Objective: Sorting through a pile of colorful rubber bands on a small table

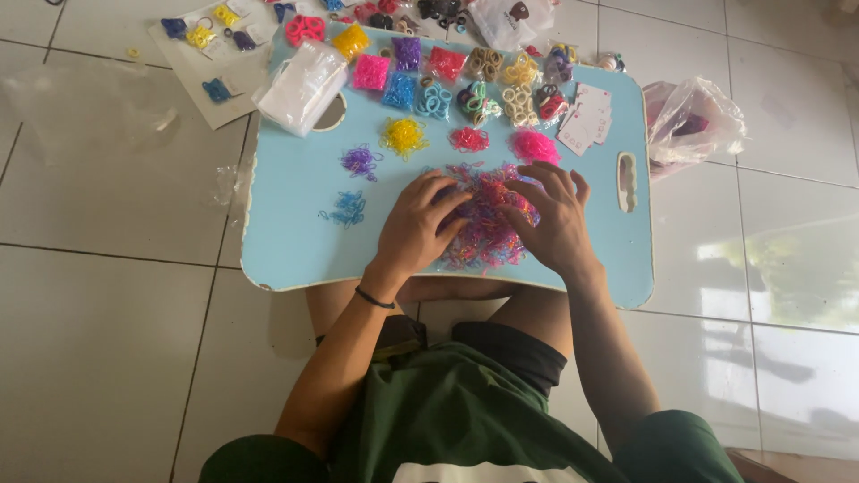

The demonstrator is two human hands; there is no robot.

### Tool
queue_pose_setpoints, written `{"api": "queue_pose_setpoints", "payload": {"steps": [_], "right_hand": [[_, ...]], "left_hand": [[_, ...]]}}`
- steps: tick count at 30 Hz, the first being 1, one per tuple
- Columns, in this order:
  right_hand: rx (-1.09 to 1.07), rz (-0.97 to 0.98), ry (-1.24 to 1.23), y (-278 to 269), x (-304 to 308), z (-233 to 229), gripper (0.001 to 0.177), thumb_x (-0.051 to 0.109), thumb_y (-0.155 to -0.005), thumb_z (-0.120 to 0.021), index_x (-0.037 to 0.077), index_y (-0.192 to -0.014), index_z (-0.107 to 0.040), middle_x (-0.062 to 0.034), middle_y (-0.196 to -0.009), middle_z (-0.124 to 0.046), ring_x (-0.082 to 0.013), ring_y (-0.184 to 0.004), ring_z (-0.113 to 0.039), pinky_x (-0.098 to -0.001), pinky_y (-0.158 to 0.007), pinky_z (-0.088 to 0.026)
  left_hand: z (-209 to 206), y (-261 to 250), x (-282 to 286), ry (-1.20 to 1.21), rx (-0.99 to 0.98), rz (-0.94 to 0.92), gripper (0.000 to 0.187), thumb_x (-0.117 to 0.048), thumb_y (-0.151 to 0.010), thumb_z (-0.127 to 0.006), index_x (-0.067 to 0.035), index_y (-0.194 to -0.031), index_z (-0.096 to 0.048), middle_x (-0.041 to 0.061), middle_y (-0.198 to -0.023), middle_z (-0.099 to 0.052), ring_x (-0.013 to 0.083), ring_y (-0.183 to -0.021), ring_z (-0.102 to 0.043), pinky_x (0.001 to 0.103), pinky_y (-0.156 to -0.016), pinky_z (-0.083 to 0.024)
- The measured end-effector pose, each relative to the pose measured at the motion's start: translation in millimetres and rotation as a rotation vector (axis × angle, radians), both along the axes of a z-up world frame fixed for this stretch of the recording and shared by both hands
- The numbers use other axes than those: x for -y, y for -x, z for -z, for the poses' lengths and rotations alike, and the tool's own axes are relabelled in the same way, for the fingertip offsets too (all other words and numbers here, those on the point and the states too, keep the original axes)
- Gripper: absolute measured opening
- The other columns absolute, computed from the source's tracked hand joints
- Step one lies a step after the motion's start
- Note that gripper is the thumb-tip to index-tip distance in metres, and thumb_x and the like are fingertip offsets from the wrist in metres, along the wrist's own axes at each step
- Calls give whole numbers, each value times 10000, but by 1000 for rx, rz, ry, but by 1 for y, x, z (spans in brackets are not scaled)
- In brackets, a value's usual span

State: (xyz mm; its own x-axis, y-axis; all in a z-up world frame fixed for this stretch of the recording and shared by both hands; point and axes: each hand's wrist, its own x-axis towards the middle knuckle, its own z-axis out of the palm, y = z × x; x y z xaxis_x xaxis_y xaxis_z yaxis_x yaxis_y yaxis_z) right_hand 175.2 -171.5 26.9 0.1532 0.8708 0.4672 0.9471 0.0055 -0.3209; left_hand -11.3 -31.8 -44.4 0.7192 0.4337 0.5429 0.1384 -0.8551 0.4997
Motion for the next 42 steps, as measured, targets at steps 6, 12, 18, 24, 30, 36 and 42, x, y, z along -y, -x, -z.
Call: {"api": "queue_pose_setpoints", "payload": {"steps": [6, 12, 18, 24, 30, 36, 42], "right_hand": [[9, 69, 9, -8, 11, 6, 276, 299, -966, -770, 140, -1186, -725, -118, -1263, -642, -360, -1317, -538, -646, -1065, -295], [-17, 104, 24, -12, 25, 3, 215, 294, -994, -732, 157, -1159, -721, -106, -1273, -636, -350, -1334, -533, -628, -1078, -290], [-1, 122, 35, -21, 35, 12, 142, 238, -970, -761, 172, -1095, -745, -73, -1254, -650, -310, -1328, -541, -604, -1081, -299], [-2, 102, 65, -14, 38, 11, 173, 318, -901, -809, 189, -997, -747, -63, -1280, -639, -316, -1358, -506, -634, -1079, -285], [11, 98, 51, -14, 33, 24, 160, 301, -894, -832, 189, -971, -748, -64, -1278, -639, -324, -1373, -500, -642, -1087, -268], [-13, 107, 11, -22, 32, 23, 89, 208, -945, -795, 168, -960, -717, -51, -1253, -658, -303, -1350, -535, -592, -1110, -267], [-63, 136, -30, -32, 30, 19, 71, 189, -987, -782, 159, -1018, -726, -57, -1237, -671, -308, -1325, -557, -550, -1109, -292]], "left_hand": [[7, -1, 0, 46, 40, -3, 271, -185, -972, -699, -183, -1243, -701, 99, -1237, -627, 382, -1295, -571, 523, -1126, -435], [0, -1, 3, 45, 93, -13, 256, -242, -996, -684, -167, -1241, -697, 98, -1267, -627, 388, -1340, -534, 527, -1156, -396], [0, 2, 1, 78, 101, -8, 279, -235, -999, -683, -151, -1265, -681, 95, -1277, -608, 390, -1357, -515, 528, -1154, -405], [1, 1, 2, 107, 112, -7, 284, -238, -1016, -662, -145, -1284, -669, 96, -1284, -600, 396, -1366, -503, 533, -1150, -408], [0, 3, 0, 125, 106, 19, 302, -231, -1017, -653, -125, -1300, -656, 124, -1278, -597, 421, -1358, -500, 549, -1140, -416], [-3, 4, -1, 128, 103, 17, 306, -232, -1022, -650, -126, -1309, -651, 119, -1281, -594, 405, -1364, -500, 535, -1141, -420], [-4, 2, 0, 160, 131, 23, 312, -231, -1019, -657, -121, -1311, -651, 114, -1289, -589, 407, -1374, -486, 533, -1148, -412]]}}
